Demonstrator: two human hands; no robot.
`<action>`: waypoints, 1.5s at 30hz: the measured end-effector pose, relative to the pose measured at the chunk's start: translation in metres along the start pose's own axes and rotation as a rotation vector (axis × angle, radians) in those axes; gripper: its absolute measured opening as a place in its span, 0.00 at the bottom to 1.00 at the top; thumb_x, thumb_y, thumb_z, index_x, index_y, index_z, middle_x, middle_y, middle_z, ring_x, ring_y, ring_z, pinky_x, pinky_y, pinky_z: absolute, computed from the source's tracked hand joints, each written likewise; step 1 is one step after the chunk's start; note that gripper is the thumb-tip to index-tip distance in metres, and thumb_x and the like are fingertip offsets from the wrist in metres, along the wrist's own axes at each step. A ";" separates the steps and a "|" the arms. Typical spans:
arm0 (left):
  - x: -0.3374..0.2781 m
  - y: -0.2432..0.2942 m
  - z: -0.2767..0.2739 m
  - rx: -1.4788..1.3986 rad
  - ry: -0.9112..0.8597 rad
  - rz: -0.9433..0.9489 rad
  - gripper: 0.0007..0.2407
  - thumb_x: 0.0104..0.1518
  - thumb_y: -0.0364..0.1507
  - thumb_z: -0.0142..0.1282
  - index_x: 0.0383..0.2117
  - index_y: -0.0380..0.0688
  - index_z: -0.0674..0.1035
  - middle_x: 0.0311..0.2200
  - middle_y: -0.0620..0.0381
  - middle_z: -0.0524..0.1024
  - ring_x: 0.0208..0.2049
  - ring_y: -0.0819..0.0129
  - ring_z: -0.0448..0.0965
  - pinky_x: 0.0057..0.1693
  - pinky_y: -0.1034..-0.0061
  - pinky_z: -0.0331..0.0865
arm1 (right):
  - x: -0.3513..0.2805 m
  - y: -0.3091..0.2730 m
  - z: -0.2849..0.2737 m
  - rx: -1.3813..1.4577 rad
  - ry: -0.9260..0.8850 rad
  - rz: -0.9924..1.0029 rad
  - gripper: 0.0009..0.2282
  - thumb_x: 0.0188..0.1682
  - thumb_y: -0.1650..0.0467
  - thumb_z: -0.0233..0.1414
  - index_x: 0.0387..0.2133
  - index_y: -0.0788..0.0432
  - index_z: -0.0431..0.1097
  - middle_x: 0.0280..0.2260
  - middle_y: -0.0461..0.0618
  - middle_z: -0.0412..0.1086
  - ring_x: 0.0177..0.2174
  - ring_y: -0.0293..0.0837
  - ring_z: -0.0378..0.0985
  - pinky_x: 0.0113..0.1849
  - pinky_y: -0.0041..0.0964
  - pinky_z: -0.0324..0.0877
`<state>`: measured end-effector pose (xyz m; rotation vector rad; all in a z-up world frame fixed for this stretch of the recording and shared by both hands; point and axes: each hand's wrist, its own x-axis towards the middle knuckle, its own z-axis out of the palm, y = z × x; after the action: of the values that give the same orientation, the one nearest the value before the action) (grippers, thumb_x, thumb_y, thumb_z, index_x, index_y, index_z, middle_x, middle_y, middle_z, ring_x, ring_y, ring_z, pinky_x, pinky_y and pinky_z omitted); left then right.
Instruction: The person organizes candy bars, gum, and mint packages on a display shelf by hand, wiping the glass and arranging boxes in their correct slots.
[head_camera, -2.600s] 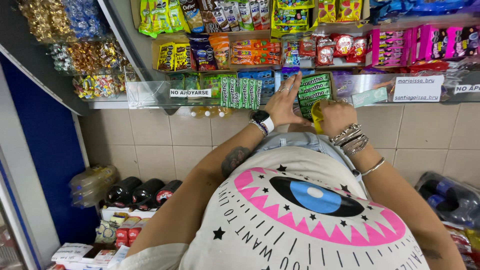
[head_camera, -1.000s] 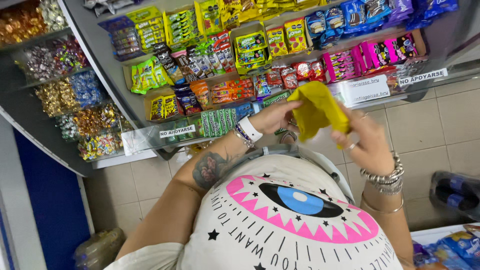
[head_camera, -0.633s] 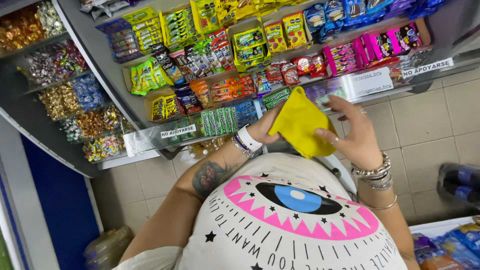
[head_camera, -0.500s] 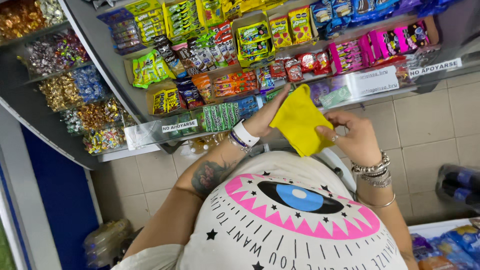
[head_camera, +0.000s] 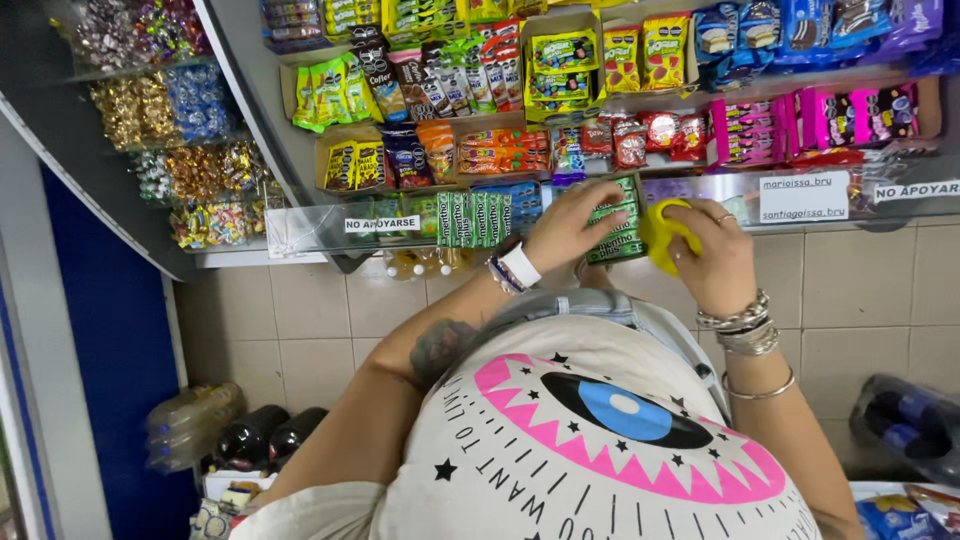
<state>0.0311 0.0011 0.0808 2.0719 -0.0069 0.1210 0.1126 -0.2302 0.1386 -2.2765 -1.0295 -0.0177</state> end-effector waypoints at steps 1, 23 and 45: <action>-0.006 -0.002 -0.003 -0.002 0.010 -0.004 0.17 0.65 0.48 0.50 0.54 0.56 0.73 0.45 0.57 0.80 0.53 0.59 0.79 0.60 0.63 0.70 | 0.003 0.006 0.011 0.000 -0.007 -0.009 0.18 0.44 0.79 0.59 0.48 0.54 0.77 0.46 0.51 0.73 0.43 0.54 0.78 0.46 0.46 0.75; -0.034 -0.058 0.021 0.222 -0.117 -0.141 0.70 0.28 0.57 0.77 0.72 0.37 0.35 0.65 0.27 0.54 0.66 0.27 0.58 0.67 0.48 0.63 | 0.011 0.011 0.117 -0.536 -0.309 -0.510 0.14 0.45 0.71 0.60 0.46 0.54 0.75 0.60 0.49 0.64 0.55 0.53 0.66 0.43 0.42 0.76; -0.034 -0.047 0.015 0.494 -0.078 -0.051 0.53 0.43 0.34 0.67 0.72 0.31 0.37 0.60 0.32 0.62 0.63 0.32 0.64 0.73 0.56 0.52 | -0.013 0.008 0.116 -0.179 -0.740 -0.007 0.13 0.44 0.68 0.54 0.43 0.51 0.79 0.37 0.58 0.75 0.37 0.63 0.81 0.40 0.56 0.77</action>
<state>0.0008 0.0092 0.0294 2.5675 0.0308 0.0090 0.0824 -0.1790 0.0384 -2.4907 -1.4369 0.8114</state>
